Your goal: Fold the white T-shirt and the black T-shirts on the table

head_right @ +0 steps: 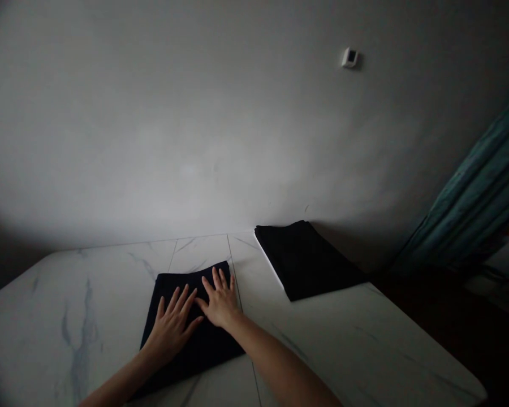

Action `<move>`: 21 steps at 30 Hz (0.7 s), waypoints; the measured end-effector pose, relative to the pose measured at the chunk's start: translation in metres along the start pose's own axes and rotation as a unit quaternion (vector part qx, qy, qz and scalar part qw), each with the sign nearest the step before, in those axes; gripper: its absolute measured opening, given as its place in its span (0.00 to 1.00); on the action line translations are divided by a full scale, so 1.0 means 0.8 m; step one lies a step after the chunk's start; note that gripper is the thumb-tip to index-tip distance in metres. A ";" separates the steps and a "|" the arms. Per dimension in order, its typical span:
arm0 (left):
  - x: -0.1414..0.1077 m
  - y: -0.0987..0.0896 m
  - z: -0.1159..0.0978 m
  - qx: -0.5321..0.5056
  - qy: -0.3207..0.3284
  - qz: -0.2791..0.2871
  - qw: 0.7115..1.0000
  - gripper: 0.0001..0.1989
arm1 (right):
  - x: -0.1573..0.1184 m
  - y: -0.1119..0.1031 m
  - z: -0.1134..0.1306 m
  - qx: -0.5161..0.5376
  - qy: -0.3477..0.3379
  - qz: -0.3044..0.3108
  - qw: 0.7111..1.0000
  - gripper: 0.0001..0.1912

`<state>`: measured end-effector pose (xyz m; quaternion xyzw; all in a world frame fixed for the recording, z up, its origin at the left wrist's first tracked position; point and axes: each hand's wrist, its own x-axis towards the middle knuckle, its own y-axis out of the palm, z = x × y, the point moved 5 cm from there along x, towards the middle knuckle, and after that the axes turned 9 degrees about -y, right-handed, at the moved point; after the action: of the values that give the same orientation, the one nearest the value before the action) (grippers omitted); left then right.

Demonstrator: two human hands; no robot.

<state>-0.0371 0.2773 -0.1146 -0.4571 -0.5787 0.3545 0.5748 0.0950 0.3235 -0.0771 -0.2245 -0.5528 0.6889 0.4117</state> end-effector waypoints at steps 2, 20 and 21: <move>-0.007 -0.004 0.000 0.009 -0.013 0.001 1.000 0.35 | -0.005 -0.006 0.005 0.000 0.010 0.000 1.000 0.35; -0.093 -0.034 0.008 0.039 0.054 -0.082 0.994 0.32 | -0.113 0.000 0.028 0.029 -0.059 -0.009 0.998 0.37; -0.087 -0.032 0.014 0.038 0.055 -0.072 0.995 0.30 | -0.110 -0.002 0.027 0.033 -0.047 -0.006 0.998 0.37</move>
<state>-0.0566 0.2052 -0.1152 -0.4112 -0.5634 0.3082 0.6469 0.1279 0.2395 -0.0819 -0.1746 -0.5499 0.7140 0.3967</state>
